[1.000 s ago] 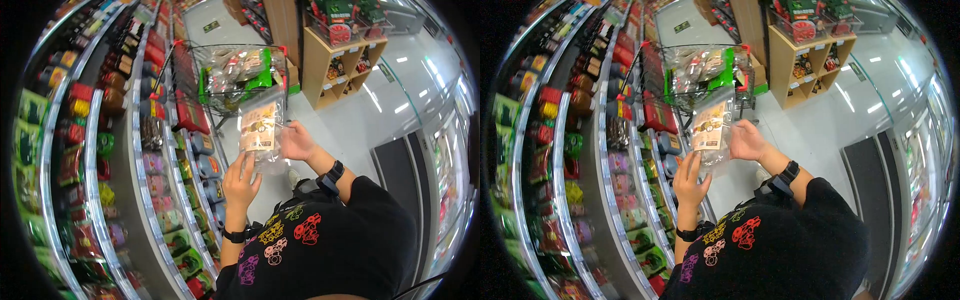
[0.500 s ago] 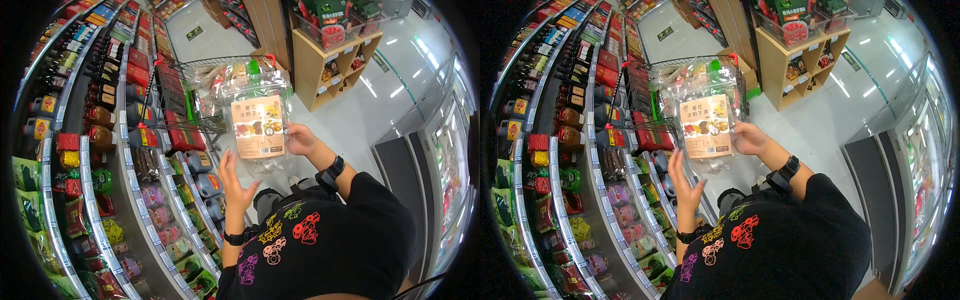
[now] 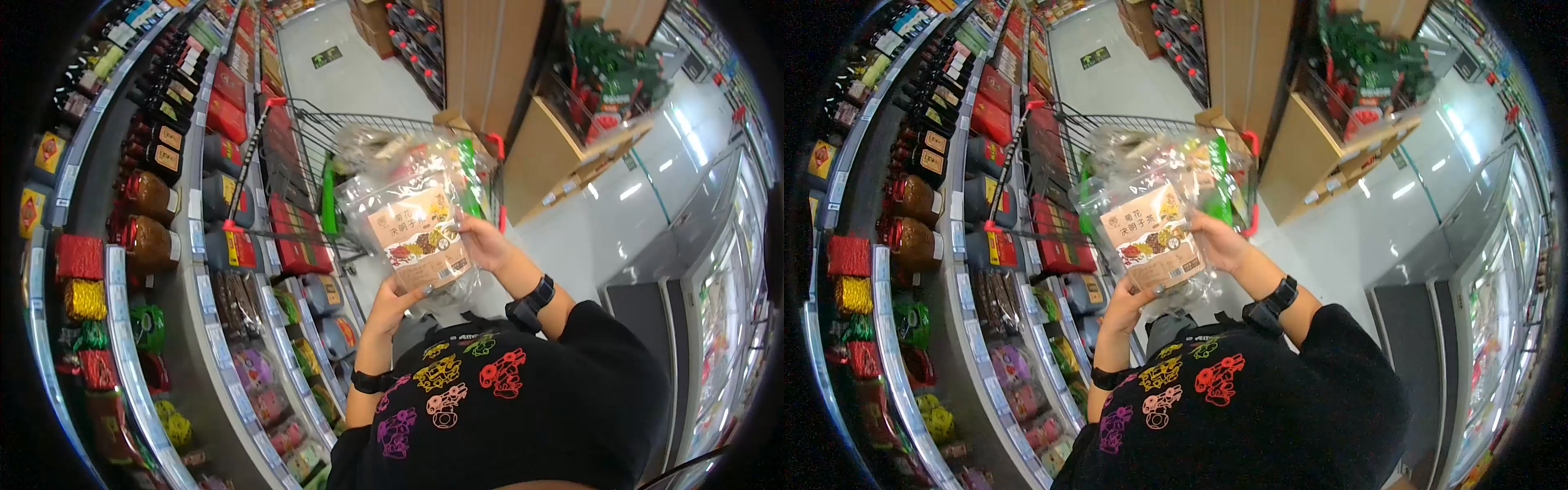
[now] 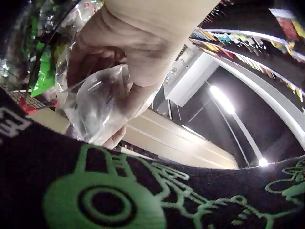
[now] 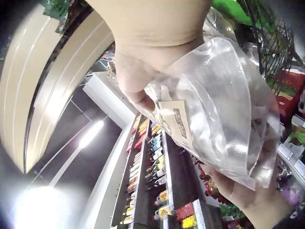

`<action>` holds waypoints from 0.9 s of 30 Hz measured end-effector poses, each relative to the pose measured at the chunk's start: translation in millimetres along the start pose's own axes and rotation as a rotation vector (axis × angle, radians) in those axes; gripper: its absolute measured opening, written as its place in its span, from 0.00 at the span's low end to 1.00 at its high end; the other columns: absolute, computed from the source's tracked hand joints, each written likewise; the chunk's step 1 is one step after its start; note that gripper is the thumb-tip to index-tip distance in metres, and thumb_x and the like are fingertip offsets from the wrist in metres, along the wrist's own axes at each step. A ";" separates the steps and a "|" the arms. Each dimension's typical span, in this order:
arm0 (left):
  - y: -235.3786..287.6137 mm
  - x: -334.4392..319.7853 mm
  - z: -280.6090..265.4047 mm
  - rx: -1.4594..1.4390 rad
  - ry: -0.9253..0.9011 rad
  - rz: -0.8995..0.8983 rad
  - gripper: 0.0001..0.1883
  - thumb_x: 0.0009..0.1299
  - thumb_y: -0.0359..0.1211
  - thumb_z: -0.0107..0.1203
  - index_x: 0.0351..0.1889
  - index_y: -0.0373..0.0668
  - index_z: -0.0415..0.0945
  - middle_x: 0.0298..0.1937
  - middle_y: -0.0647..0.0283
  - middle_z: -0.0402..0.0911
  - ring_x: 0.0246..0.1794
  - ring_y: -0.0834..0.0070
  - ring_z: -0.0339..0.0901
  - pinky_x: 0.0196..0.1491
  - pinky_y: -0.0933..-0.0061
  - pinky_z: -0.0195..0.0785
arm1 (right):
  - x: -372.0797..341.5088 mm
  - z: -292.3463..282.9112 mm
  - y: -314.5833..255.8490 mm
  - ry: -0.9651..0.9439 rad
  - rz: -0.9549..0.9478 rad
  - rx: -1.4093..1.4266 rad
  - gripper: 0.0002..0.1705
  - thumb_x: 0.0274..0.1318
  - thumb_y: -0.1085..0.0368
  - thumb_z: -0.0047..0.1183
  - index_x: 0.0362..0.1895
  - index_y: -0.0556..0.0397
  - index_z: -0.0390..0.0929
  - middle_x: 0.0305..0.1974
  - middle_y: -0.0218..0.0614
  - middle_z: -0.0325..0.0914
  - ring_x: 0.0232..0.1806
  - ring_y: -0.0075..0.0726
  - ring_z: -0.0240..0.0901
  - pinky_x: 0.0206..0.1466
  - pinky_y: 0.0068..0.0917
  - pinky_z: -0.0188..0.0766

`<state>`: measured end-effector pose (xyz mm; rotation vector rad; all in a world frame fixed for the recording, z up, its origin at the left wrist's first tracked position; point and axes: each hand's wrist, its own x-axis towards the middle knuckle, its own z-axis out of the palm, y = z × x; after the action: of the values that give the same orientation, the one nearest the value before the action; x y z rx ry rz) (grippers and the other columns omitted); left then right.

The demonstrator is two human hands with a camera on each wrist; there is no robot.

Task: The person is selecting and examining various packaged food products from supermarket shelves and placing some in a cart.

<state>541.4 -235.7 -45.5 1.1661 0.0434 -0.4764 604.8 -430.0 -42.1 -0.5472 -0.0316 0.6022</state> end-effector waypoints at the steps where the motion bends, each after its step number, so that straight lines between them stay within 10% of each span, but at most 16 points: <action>1: 9.2 11.5 -16.7 -0.001 0.014 -0.003 0.22 0.53 0.27 0.59 0.46 0.33 0.68 0.44 0.61 0.74 0.43 0.76 0.71 0.48 0.76 0.62 | 21.8 -0.9 4.8 -0.013 -0.001 0.026 0.29 0.49 0.67 0.37 0.59 0.56 0.51 0.56 0.43 0.58 0.56 0.39 0.58 0.57 0.35 0.58; 5: 25.4 55.2 -99.4 -0.047 0.041 -0.009 0.23 0.52 0.27 0.60 0.46 0.33 0.68 0.44 0.61 0.74 0.44 0.75 0.71 0.49 0.75 0.61 | 102.1 2.5 18.4 -0.069 0.089 0.110 0.27 0.51 0.66 0.38 0.58 0.58 0.53 0.56 0.42 0.58 0.57 0.36 0.57 0.58 0.33 0.56; 10: 76.5 95.3 -158.8 -0.097 0.061 0.069 0.22 0.52 0.26 0.59 0.46 0.33 0.68 0.43 0.62 0.75 0.43 0.76 0.71 0.48 0.76 0.62 | 169.3 35.0 19.1 0.200 -0.092 -0.476 0.25 0.53 0.67 0.38 0.56 0.62 0.55 0.50 0.38 0.65 0.53 0.30 0.60 0.55 0.28 0.58; 20: 157.9 145.8 -149.1 0.006 -0.102 0.158 0.22 0.53 0.29 0.60 0.45 0.32 0.68 0.42 0.60 0.75 0.42 0.76 0.72 0.47 0.76 0.62 | 171.7 61.9 -31.2 0.110 -0.051 -1.239 0.35 0.38 0.65 0.57 0.55 0.61 0.59 0.48 0.36 0.67 0.48 0.26 0.61 0.51 0.24 0.60; 27: 161.1 158.1 -113.2 0.029 -0.220 0.096 0.24 0.54 0.32 0.59 0.47 0.32 0.67 0.44 0.59 0.74 0.43 0.75 0.71 0.48 0.76 0.62 | 145.7 59.0 -57.6 0.170 -0.150 -1.132 0.32 0.35 0.61 0.62 0.47 0.62 0.67 0.42 0.36 0.70 0.45 0.26 0.63 0.46 0.23 0.62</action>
<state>769.0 -139.0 5.6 1.1327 -0.2092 -0.5192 745.1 -361.6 18.6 -1.6743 -0.2602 0.3421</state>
